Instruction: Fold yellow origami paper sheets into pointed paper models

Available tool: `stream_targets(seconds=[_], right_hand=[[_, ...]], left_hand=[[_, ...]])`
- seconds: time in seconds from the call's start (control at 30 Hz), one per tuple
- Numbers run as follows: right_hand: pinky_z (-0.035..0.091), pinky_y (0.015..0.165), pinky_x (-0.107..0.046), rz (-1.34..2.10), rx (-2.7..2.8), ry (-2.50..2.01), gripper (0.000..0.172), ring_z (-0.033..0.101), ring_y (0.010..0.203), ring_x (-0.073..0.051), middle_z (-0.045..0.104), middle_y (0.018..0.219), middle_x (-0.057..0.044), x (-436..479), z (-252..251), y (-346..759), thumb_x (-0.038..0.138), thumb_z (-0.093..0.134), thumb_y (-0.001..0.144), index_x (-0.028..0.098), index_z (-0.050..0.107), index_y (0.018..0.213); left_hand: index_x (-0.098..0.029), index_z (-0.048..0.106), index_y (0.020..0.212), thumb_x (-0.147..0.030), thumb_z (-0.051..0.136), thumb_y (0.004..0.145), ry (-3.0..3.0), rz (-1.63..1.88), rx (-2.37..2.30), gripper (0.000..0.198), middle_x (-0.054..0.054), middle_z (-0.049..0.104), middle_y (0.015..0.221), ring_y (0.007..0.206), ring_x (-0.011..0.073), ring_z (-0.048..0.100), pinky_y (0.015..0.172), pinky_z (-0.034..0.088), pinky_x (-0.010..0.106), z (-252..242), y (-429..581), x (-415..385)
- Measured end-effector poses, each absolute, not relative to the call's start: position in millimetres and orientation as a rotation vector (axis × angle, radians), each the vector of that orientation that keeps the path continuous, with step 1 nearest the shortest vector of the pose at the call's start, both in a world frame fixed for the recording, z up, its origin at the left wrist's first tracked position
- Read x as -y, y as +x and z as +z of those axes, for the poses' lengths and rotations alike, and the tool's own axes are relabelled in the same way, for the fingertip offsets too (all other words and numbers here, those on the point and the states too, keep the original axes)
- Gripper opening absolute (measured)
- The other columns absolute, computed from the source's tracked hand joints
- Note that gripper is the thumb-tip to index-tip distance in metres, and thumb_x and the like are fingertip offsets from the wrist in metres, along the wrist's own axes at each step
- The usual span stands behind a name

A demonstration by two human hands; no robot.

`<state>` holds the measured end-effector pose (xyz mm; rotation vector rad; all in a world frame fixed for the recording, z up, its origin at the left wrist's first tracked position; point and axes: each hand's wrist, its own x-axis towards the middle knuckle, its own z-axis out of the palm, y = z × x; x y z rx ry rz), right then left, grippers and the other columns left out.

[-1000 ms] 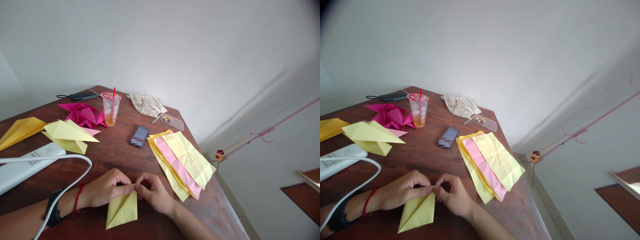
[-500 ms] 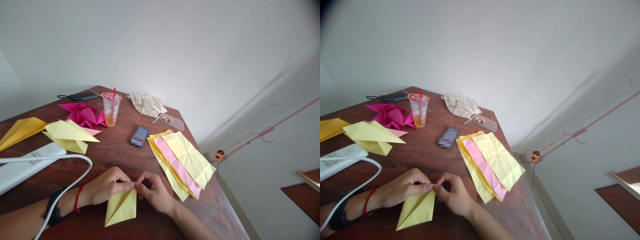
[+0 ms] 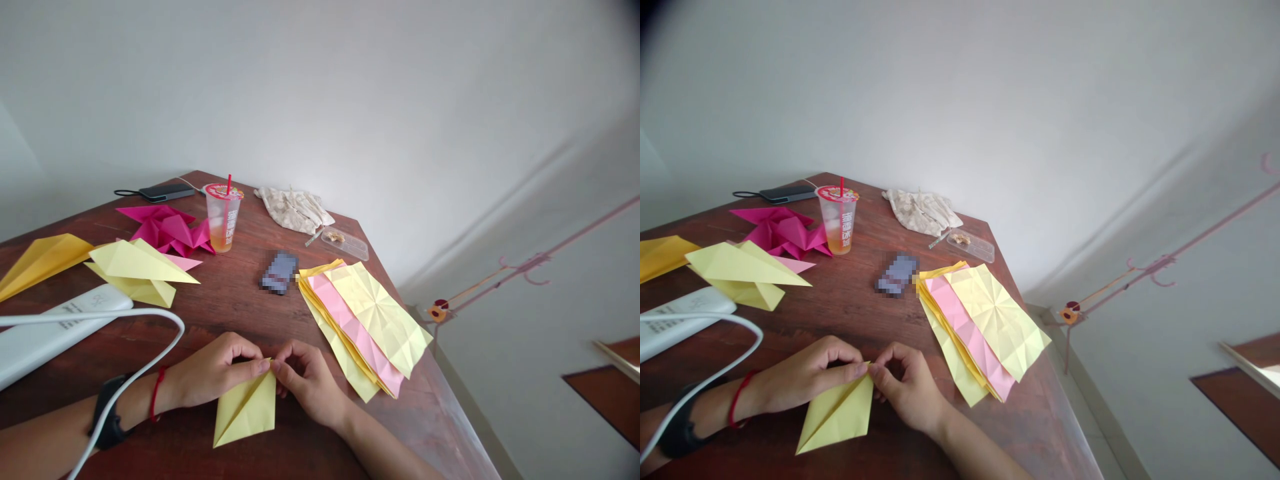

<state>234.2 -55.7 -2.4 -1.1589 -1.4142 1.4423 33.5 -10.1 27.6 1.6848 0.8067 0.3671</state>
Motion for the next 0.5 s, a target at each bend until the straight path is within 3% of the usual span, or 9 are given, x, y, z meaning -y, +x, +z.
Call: stream_targets(seconds=[0.23, 0.37, 0.5], right_hand=[[0.042, 0.050, -0.022, 1.414, 1.393, -1.133, 0.042, 0.054, 0.054, -0.010, 0.059, 0.061, 0.002, 54.9, -1.2, 236.2, 0.057, 0.068, 0.085, 0.018, 0.055, 0.077], [0.042, 0.049, -0.022, 1.366, 1.339, -1.160, 0.042, 0.055, 0.052, -0.011, 0.059, 0.059, 0.003, 51.2, 0.5, 239.5, 0.058, 0.068, 0.084, 0.019, 0.054, 0.078], [0.044, 0.048, -0.023, 1.240, 1.240, -1.193, 0.042, 0.055, 0.049, -0.011, 0.060, 0.057, 0.003, 46.3, -1.4, 243.0, 0.058, 0.068, 0.085, 0.019, 0.054, 0.079]], left_hand=[[-0.012, 0.076, 0.076, -0.050, 0.053, 0.091, 1.536, 0.366, -0.765, 0.047, 0.002, 0.063, 0.066, 0.062, 0.0149, 0.049, 0.055, 0.033, 0.023, 28.5, 31.2, 10.2], [-0.013, 0.070, 0.068, -0.053, 0.055, 0.090, 1.473, 0.499, -0.850, 0.048, 0.001, 0.063, 0.063, 0.059, 0.0148, 0.050, 0.052, 0.033, 0.023, 24.3, 31.4, 7.5], [-0.014, 0.074, 0.082, -0.054, 0.059, 0.087, 1.444, 0.767, -1.018, 0.043, 0.005, 0.072, 0.079, 0.073, 0.0208, 0.061, 0.062, 0.045, 0.025, 20.6, 31.4, 1.2]])
